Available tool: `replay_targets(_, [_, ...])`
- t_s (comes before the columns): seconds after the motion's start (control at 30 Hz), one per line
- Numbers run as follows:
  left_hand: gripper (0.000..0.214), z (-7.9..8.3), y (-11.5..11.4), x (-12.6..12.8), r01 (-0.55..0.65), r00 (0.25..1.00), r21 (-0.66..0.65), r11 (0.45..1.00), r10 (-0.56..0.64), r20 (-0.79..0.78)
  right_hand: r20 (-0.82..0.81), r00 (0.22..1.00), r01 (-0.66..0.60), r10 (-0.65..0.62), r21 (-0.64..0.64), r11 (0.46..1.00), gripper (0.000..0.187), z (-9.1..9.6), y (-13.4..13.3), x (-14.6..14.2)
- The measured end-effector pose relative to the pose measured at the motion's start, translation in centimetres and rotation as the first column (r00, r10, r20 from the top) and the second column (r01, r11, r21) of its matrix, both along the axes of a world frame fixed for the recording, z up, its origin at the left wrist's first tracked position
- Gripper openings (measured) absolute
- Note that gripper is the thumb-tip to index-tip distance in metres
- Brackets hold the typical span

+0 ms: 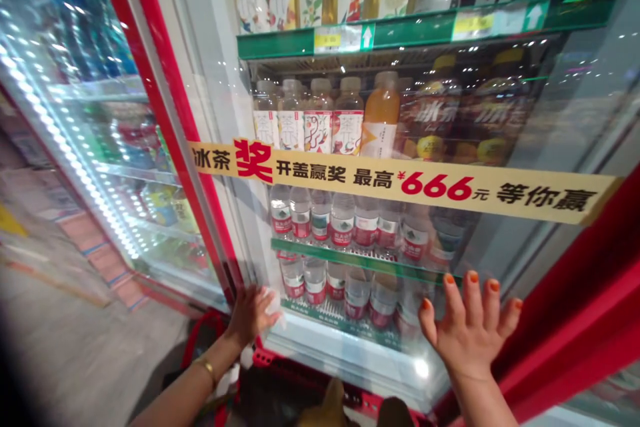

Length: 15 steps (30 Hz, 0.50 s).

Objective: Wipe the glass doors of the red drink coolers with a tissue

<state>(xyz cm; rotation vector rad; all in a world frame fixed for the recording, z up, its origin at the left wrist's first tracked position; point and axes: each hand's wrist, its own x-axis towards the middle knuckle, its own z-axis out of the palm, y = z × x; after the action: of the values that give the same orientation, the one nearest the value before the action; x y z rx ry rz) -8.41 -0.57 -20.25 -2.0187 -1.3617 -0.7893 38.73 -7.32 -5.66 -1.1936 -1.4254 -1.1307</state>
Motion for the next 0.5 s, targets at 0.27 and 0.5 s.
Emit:
replay_targets(0.27, [0.060, -7.3, -1.4, 6.7, 0.263, 0.946, 0.115, 0.958, -0.232, -0.227, -0.003, 1.000, -0.024, 0.024, -0.016, 1.000, 0.079, 0.2, -0.3, 0.3])
replay_targets(0.5, [0.051, -7.1, -0.4, -2.1, 0.073, 0.989, 0.106, 0.992, -0.058, -0.138, 0.001, 0.999, -0.037, 0.037, 0.004, 0.999, 0.085, -0.1, -0.2, 1.1])
